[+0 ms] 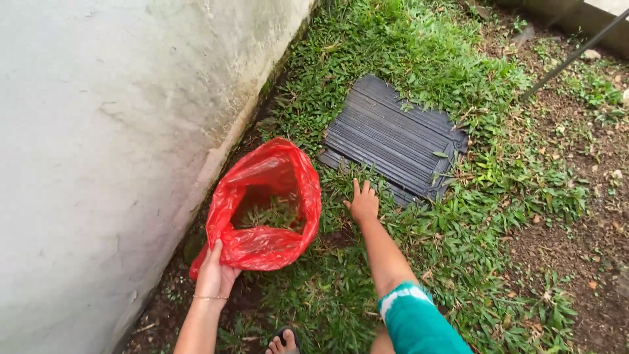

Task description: Picking up weeds and garden debris from the ground and placing them into a red plastic bag

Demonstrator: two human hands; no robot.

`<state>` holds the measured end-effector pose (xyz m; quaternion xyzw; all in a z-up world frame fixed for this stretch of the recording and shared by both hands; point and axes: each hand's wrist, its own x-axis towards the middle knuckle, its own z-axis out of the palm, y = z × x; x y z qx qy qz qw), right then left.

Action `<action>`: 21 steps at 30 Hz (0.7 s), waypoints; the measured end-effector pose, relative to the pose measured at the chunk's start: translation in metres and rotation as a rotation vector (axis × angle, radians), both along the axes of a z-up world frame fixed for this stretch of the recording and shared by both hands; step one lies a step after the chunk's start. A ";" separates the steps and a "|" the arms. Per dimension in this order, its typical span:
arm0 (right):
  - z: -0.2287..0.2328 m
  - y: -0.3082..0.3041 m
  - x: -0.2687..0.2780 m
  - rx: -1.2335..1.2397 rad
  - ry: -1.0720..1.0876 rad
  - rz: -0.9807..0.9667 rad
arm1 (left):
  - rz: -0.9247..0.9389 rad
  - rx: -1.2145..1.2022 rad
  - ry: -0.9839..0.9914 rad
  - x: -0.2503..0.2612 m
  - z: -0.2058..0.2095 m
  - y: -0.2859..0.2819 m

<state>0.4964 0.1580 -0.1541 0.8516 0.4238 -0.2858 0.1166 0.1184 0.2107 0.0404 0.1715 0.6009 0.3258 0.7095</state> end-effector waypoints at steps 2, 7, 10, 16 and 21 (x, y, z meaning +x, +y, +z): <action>0.006 0.015 -0.002 -0.064 -0.032 0.018 | -0.005 -0.026 -0.007 0.008 0.012 0.010; -0.039 0.038 -0.009 0.060 0.178 -0.167 | -0.011 -0.049 -0.026 0.015 0.022 0.023; -0.128 0.035 0.000 0.420 0.380 -0.350 | -0.014 -0.060 -0.029 0.022 0.028 0.026; -0.102 0.026 0.004 0.493 0.575 -0.752 | -0.068 -0.093 0.033 0.029 0.033 0.027; -0.065 -0.007 0.010 0.616 1.031 -1.351 | -0.137 -0.008 0.027 0.022 0.003 0.027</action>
